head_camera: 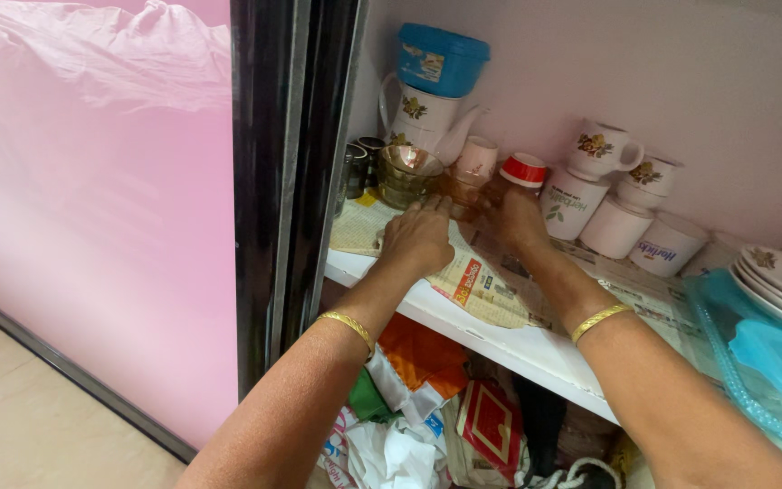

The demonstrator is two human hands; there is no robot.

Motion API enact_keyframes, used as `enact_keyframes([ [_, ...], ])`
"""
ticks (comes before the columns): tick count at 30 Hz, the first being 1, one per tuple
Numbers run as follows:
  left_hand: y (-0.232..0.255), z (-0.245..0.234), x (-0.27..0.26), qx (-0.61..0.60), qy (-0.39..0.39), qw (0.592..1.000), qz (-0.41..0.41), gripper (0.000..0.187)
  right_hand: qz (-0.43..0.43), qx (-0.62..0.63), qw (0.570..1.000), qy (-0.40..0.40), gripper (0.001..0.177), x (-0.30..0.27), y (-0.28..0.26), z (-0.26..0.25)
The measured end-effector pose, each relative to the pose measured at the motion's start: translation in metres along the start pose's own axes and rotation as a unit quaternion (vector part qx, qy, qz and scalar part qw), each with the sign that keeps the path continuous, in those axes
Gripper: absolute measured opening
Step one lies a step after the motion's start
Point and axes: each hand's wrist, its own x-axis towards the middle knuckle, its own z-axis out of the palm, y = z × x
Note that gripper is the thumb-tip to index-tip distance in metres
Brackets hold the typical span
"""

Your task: The person sits on the floor and wipes several small glass bowls and jars with a cloth, then places them on a shelf inside an open cabinet. The person handles each item one at a time, wiping the exterior and interior surfaces before stacking them.

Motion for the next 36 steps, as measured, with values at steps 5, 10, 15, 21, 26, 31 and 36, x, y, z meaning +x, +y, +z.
enact_keyframes([
  [5, 0.001, -0.003, -0.002, -0.001, -0.019, 1.000, -0.006, 0.076, 0.005, 0.033, 0.999, -0.009, 0.029, 0.001, -0.006, -0.002],
  [10, -0.003, 0.003, 0.002, -0.008, -0.001, 1.000, -0.001, 0.077, 0.038, 0.011, 0.998, -0.041, 0.032, -0.003, -0.017, -0.009],
  [15, -0.005, 0.008, 0.006, -0.006, 0.003, 1.000, -0.006, 0.077, 0.085, -0.001, 0.994, -0.066, 0.036, -0.006, -0.027, -0.014],
  [21, -0.003, 0.004, 0.004, -0.004, -0.013, 1.000, -0.013, 0.079, 0.094, 0.031, 0.991, -0.087, 0.035, -0.007, -0.031, -0.017],
  [26, -0.003, 0.005, 0.002, -0.009, -0.002, 1.000, -0.007, 0.079, 0.078, 0.025, 0.993, -0.088, 0.031, -0.009, -0.029, -0.016],
  [31, -0.005, 0.006, 0.004, 0.000, 0.005, 1.000, -0.001, 0.077, 0.048, 0.033, 0.997, -0.058, 0.030, -0.010, -0.027, -0.011],
  [36, -0.006, 0.009, 0.007, 0.000, 0.015, 1.000, 0.001, 0.076, 0.039, 0.038, 0.998, -0.043, 0.032, -0.013, -0.026, -0.009],
])
